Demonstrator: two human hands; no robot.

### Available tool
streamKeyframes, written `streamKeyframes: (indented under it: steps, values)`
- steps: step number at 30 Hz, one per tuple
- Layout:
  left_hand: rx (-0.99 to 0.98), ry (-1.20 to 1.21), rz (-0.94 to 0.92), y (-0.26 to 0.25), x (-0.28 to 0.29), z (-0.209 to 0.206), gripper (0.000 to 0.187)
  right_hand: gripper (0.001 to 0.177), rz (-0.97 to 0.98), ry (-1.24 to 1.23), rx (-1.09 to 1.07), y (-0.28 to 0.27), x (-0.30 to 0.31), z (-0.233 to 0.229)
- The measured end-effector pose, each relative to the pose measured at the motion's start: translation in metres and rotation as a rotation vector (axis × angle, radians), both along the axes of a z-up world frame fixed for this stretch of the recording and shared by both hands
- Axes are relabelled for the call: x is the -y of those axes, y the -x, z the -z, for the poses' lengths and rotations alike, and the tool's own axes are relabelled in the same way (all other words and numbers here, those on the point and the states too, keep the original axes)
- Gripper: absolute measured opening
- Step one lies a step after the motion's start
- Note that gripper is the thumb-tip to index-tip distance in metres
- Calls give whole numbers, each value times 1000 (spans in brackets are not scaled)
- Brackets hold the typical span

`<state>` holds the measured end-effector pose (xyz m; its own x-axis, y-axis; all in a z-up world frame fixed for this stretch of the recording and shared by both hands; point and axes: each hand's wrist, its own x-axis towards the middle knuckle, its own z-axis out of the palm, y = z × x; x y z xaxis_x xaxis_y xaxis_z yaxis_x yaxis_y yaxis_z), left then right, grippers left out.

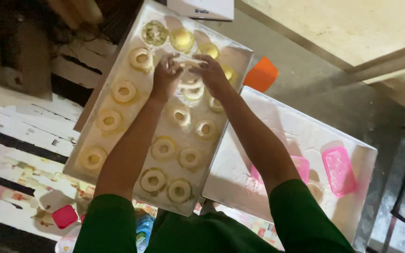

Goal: The person repeatedly picks small dough balls, rolls them into rings, and places them on a floured metal tray. The person also uses a pink container of flour to coat the dough pieces during shaping.

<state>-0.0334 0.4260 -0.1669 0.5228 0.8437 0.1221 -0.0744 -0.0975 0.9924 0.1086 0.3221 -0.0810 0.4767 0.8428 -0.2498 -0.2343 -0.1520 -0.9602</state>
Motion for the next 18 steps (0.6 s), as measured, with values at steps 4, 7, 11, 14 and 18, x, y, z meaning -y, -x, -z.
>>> streamKeyframes:
  steps: [4,7,11,14,18]
  values:
    - [-211,-271,-147,5,-96,8,43,57,-157,122,107,-6,-105,25]
    - [-233,-507,-254,2,-142,31,41,50,-189,-56,152,-14,-162,66]
    - [-601,-665,-291,-7,-174,44,29,52,-117,64,373,-16,-205,79]
    - [-753,-814,-278,-12,-170,27,32,43,-79,95,521,-23,-221,98]
    - [-987,-1050,-243,-11,-165,-2,41,20,-108,-88,1183,-44,-240,139]
